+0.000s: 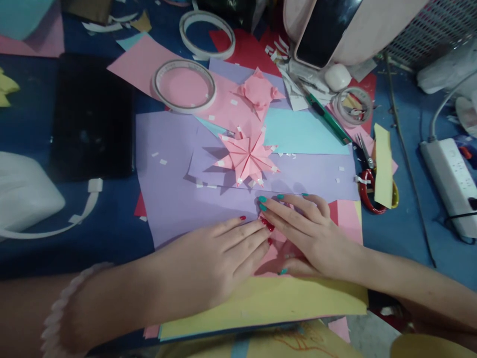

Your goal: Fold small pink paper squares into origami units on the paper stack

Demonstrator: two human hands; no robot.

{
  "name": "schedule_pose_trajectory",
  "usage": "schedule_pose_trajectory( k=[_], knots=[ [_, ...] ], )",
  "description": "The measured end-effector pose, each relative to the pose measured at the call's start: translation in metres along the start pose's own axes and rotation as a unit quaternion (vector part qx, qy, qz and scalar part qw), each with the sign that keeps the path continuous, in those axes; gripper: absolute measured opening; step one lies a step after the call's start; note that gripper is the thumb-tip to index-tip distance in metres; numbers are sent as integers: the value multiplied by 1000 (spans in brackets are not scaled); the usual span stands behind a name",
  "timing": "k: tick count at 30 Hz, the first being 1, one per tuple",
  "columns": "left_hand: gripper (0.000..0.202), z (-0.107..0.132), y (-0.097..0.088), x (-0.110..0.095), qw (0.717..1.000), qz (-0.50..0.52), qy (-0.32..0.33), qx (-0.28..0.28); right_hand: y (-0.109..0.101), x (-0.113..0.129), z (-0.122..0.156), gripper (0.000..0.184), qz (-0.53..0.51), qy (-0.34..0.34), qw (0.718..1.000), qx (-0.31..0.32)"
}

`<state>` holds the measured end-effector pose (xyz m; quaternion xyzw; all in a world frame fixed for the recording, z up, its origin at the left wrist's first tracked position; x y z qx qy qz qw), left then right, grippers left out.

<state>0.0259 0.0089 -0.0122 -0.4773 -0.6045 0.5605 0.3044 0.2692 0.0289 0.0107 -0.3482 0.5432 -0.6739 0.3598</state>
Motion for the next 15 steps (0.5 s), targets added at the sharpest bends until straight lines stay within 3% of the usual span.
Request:
schedule_pose_trajectory(
  k=[8,15],
  knots=[
    [57,-1,-3,-3,999,-39,-3,20,-3,-8,3,73,7,-9,999,37],
    [42,0,-4,-4,999,-36,1,20,-1,-19,6,72,0,-42,998,41]
  ],
)
Point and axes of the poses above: each hand's wrist, its own z-axis away from the middle knuckle, its own y-axis out of the palm, x = y × z, the point moved 1 cm from there along -z, towards the middle knuckle, and after that the axes turned 13 degrees about x, right-handed, at the moved point
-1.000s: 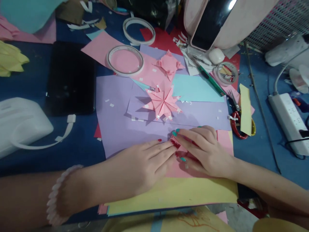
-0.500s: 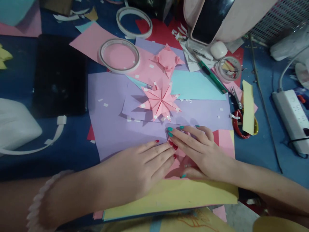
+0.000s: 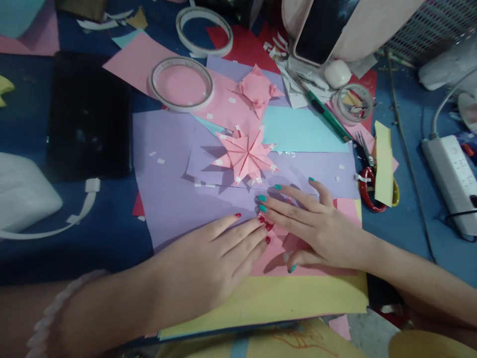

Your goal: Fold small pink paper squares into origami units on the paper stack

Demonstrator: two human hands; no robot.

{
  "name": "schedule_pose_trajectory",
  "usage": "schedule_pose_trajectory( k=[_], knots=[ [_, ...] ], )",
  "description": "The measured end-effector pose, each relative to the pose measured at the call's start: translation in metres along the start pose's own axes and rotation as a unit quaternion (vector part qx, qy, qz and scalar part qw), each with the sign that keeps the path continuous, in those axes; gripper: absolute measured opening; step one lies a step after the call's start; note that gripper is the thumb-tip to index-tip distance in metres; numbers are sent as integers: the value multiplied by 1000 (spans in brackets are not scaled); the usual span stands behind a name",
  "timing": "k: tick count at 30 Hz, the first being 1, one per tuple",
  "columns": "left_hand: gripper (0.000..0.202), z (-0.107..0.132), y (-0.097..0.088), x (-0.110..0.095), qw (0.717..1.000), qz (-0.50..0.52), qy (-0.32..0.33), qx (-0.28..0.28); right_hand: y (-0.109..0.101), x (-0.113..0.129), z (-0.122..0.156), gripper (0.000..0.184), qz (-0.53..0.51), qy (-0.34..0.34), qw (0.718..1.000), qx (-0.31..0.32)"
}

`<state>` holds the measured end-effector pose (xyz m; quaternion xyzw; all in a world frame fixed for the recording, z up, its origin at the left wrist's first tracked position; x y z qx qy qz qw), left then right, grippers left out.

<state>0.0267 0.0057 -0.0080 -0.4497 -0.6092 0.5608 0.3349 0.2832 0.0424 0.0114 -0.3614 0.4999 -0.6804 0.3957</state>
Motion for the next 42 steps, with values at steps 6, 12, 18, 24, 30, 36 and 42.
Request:
schedule_pose_trajectory(
  k=[6,12,18,24,30,36,42],
  knots=[
    [39,2,2,1,1000,3,0,8,0,-6,0,75,-12,-11,1000,11],
    [40,2,2,0,1000,9,-7,9,-1,1,-2,77,23,2,1000,-3],
    [44,3,9,-2,999,24,-20,-8,0,1,1,86,6,2,1000,15],
    [42,5,11,-2,1000,13,-5,-6,5,-3,2,90,-44,-8,999,20],
    [40,4,2,3,1000,-8,19,15,6,-2,4,96,-50,-6,999,18],
    [35,-1,-1,8,999,7,35,-3,7,-3,3,72,-87,-13,996,7],
    [32,-3,-2,11,999,27,41,-3,-1,-16,2,37,-144,54,980,-124]
  ],
)
Point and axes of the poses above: each hand's wrist, its own z-axis away from the middle knuckle, its own y-axis out of the palm, x = y × z, the point moved 1 cm from there along -z, towards the middle knuckle, and after that the axes turned 13 degrees about x, right-handed, at the moved point
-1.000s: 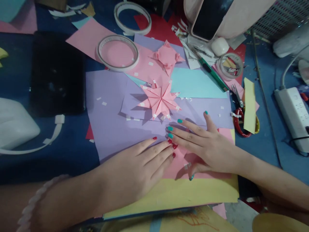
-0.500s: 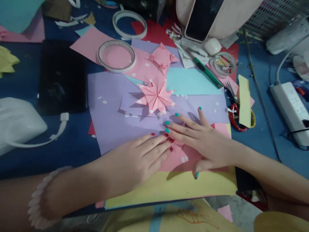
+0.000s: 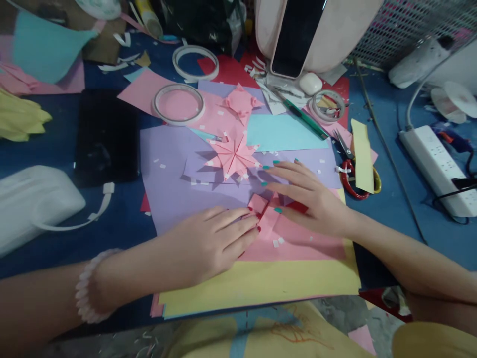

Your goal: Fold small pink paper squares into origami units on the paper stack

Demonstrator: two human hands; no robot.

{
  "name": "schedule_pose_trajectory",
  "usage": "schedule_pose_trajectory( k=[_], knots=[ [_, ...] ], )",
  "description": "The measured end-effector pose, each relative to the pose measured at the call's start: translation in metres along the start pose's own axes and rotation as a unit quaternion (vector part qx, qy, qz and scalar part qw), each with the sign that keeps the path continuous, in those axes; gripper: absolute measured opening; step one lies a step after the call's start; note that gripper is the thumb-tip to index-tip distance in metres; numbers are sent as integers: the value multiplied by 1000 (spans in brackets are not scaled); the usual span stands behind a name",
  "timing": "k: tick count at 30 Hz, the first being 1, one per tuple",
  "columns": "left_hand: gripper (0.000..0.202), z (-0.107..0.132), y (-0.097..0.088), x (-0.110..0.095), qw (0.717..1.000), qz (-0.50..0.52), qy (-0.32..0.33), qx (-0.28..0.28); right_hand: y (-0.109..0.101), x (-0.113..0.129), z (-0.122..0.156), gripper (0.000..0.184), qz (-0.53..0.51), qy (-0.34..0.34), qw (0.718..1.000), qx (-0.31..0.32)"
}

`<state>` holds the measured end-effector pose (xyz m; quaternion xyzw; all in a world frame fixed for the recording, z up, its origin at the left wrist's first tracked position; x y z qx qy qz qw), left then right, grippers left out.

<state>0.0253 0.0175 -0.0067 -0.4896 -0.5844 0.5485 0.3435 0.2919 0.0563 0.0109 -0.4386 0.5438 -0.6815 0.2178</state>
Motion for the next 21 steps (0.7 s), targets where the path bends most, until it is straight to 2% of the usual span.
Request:
schedule_pose_trajectory(
  k=[2,4,9,14,21],
  knots=[
    [31,0,-1,1,1000,-4,3,2,-6,-3,-1,24,-18,-32,999,-12],
    [31,-1,-3,1,1000,-15,2,0,-12,-5,-2,18,-34,-74,997,1],
    [33,0,-4,2,999,-32,-3,-4,-22,-8,-2,20,-71,-141,987,43],
    [40,2,-3,4,1000,-23,3,-2,-25,-7,-2,24,-80,-163,982,43],
    [42,2,-2,8,1000,0,13,-1,-25,-5,-6,17,-94,-127,986,59]
  ],
)
Point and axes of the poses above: each hand's wrist, its own z-axis away from the middle knuckle, its own y-axis out of the palm, x = y × z, the point moved 1 cm from there along -z, towards the middle knuckle, and after that the axes turned 13 degrees about x, right-handed, at the moved point
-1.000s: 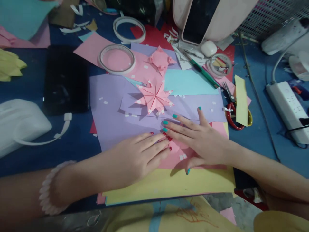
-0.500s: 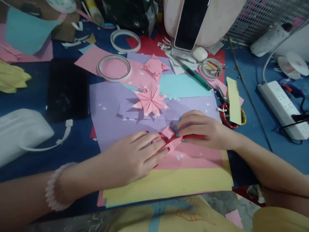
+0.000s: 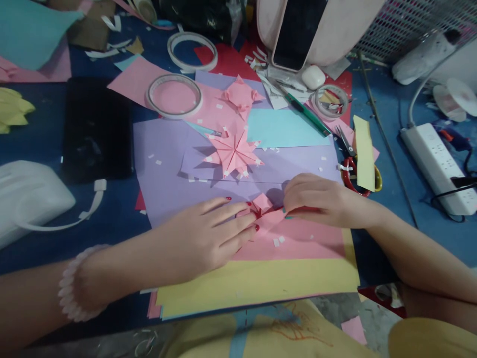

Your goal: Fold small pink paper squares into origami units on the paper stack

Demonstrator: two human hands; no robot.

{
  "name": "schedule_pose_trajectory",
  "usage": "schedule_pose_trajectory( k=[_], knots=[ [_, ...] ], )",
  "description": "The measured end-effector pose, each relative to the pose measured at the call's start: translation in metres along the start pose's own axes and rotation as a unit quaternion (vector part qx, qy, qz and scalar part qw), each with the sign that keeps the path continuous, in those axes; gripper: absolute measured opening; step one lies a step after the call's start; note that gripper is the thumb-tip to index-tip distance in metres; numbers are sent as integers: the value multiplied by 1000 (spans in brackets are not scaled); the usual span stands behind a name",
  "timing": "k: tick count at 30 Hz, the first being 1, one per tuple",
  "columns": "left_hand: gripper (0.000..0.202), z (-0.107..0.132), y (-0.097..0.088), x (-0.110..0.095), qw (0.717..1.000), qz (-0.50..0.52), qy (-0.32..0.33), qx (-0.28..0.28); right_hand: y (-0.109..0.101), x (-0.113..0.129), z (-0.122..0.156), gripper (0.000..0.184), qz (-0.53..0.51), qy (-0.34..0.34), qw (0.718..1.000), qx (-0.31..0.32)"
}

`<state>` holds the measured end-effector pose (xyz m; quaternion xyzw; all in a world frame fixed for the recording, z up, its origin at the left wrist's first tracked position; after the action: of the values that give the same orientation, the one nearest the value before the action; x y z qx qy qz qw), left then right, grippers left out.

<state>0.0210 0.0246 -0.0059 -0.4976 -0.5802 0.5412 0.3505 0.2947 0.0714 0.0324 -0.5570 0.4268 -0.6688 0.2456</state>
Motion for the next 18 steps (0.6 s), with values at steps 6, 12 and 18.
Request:
schedule_pose_trajectory(
  k=[6,12,18],
  knots=[
    [37,-1,-2,2,1000,22,3,-11,3,-2,0,14,-8,6,1000,14],
    [40,2,4,4,998,50,-4,25,4,-1,-1,8,-44,-14,999,12],
    [41,4,6,3,999,47,-5,26,0,-2,-6,12,-80,-2,995,56]
  ],
)
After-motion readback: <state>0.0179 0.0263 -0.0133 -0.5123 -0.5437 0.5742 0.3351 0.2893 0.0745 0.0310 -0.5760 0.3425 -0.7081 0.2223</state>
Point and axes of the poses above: each hand's wrist, its own z-axis away from the middle knuckle, its own y-axis out of the palm, x = y × z, the point moved 1 cm from there along -z, towards the middle knuckle, and after that the axes turned 13 degrees about x, right-handed, at the moved point
